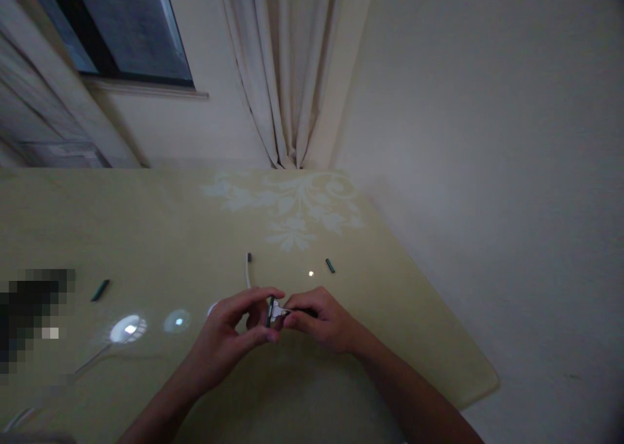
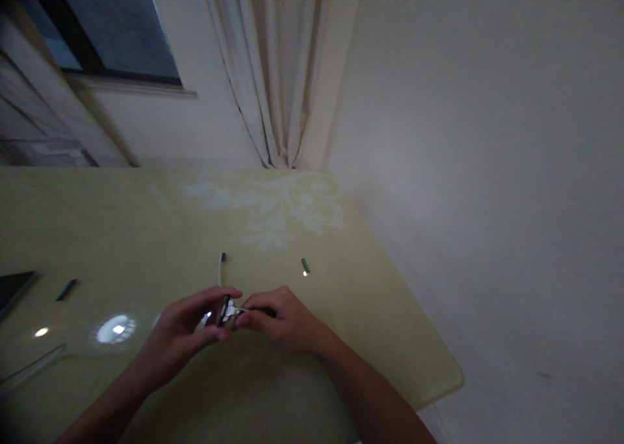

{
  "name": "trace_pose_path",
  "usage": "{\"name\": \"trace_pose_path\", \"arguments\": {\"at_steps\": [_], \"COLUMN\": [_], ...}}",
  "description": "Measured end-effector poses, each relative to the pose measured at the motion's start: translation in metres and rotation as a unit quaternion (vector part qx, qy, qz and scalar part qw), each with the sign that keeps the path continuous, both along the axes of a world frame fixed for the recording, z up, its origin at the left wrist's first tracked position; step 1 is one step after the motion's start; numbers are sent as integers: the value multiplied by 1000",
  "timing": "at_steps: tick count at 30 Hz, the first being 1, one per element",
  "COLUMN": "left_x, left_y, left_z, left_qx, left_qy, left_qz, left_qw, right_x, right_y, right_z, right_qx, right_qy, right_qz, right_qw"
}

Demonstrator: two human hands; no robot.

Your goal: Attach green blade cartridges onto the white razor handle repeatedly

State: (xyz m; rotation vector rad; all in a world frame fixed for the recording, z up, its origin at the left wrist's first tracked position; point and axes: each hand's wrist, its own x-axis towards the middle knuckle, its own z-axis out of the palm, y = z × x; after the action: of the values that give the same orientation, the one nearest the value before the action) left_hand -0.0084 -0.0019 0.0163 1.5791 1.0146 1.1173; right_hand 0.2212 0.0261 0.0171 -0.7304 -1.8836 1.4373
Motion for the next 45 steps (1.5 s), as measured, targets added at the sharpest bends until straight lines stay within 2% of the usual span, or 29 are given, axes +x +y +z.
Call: {"name": "trace_pose_path", "arguments": {"at_steps": [8, 11, 17, 28, 37, 45], "left_x": [-2, -2, 3, -8, -6, -7], "left_y": [0, 0, 3, 1, 0, 0], "left_z": [-6, -5, 5, 5, 8, 6], "left_qx": [-8, 14, 70, 89, 106, 98], "left_qy": [-23, -6, 39, 65, 89, 103], "left_qz": [-7, -3, 41, 2, 24, 43], "left_qw": [1000, 1000, 996, 994, 990, 989], "right_x": [-2, -2, -5, -5, -4, -6], "right_y": [-1, -2, -4, -9, -6, -7], "right_z": [3, 2, 0, 4, 5, 8], "right_qx": [36, 39, 57, 53, 100, 78], "right_qy": [4, 1, -8, -32, -80, -77], "right_qz": [-27, -25, -36, -44, -48, -63], "right_qw": [999, 999, 998, 997, 991, 992]}}
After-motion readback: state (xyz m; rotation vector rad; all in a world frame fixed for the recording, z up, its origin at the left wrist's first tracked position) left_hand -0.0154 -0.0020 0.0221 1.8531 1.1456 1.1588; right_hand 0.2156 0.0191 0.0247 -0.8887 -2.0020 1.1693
